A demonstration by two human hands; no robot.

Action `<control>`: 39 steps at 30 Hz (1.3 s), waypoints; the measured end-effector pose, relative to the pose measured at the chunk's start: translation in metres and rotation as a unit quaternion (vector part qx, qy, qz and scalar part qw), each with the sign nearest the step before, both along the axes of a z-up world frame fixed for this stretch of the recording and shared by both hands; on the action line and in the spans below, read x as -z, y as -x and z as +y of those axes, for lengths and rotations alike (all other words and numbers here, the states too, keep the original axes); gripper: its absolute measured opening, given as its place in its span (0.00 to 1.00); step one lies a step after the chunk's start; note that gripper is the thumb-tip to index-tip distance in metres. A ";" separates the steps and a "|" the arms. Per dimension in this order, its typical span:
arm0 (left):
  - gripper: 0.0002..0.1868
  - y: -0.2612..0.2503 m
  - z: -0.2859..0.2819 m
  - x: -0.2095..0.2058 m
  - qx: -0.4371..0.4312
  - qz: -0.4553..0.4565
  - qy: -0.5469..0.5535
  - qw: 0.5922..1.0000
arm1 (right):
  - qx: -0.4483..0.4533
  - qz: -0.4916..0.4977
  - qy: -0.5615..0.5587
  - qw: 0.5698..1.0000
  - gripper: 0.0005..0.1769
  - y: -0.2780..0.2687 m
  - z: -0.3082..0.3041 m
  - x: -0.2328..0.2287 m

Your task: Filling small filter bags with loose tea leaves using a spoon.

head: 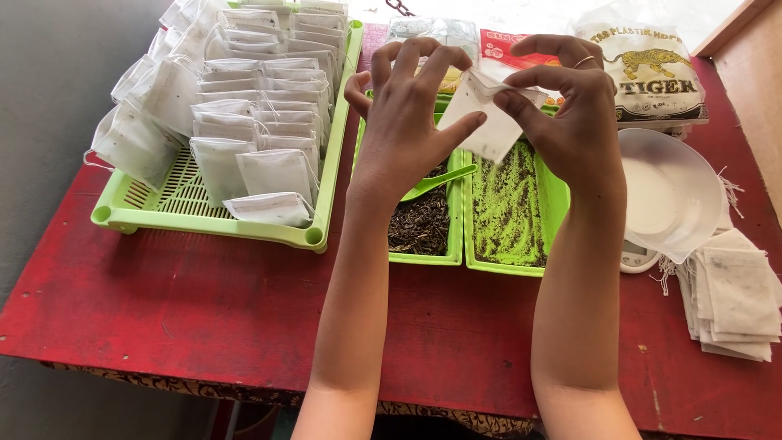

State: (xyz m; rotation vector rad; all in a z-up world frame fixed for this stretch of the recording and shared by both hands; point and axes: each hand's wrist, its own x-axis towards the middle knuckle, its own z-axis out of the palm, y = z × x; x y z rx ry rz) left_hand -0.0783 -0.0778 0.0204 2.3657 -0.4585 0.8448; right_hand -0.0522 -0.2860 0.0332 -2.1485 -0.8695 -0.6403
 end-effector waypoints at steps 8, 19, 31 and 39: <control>0.32 0.001 -0.010 -0.001 -0.056 0.043 0.001 0.998 | 0.011 0.002 -0.030 0.999 0.11 0.001 0.006 0.002; 0.10 -0.004 -0.008 0.001 -0.072 0.013 0.025 0.997 | -0.065 0.050 -0.084 0.993 0.26 0.009 -0.001 -0.014; 0.05 0.000 -0.010 0.000 -0.068 0.023 -0.010 0.997 | -0.009 0.029 -0.010 0.999 0.09 0.004 -0.006 -0.004; 0.04 0.007 -0.011 -0.008 -0.052 -0.017 0.029 0.998 | -0.017 0.038 -0.006 0.999 0.09 0.004 -0.006 -0.005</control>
